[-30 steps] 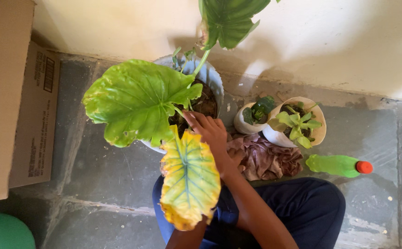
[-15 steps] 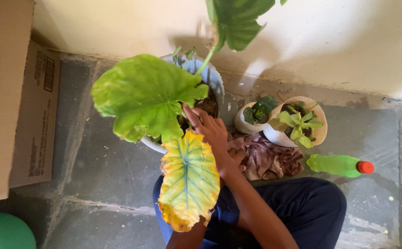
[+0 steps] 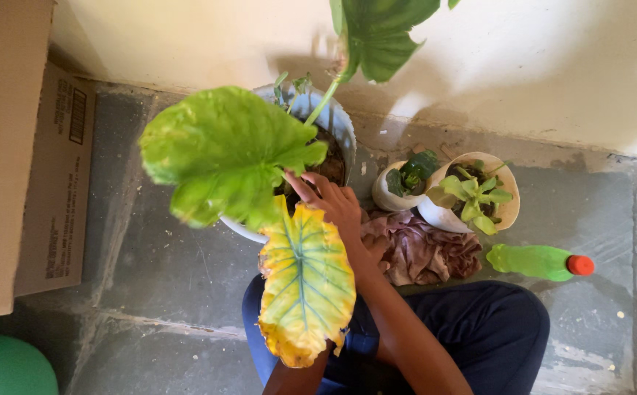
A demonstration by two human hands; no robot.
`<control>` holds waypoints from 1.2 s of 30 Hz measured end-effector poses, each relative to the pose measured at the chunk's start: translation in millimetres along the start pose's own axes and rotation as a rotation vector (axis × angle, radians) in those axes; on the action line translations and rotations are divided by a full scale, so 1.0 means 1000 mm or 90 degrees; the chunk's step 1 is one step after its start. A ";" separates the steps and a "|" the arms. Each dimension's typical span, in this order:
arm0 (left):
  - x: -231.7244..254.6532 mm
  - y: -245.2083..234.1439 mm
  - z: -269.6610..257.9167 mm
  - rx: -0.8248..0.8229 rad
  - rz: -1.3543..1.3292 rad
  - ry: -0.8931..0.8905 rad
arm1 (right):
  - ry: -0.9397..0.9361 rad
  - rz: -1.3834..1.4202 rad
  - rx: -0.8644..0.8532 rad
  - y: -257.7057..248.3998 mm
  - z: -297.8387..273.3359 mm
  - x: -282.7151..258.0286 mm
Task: The person sits on the floor and waters several potted plants using a green plastic bottle. They pour water into the soil of a large plant and two smaller pots, then wipe the leaves with a cloth and inspect the soil.
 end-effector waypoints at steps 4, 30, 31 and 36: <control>-0.001 0.000 0.000 -0.002 0.000 0.000 | 0.007 0.013 0.014 0.000 0.001 0.000; -0.006 0.002 0.011 0.013 -0.014 0.001 | -0.051 0.122 0.104 -0.049 0.041 -0.009; -0.006 0.002 0.012 0.012 -0.011 0.002 | -0.057 0.103 0.094 -0.049 0.045 -0.011; -0.005 0.003 0.016 0.008 -0.014 0.012 | 0.002 0.038 0.071 -0.037 0.058 -0.005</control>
Point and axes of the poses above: each hand's wrist, its own z-axis towards the middle knuckle, its own y-axis out of the palm, x = y × z, the point moved 6 cm from there along z, towards the middle knuckle, and after that the axes turned 14 degrees about x, right-handed, at the moved point
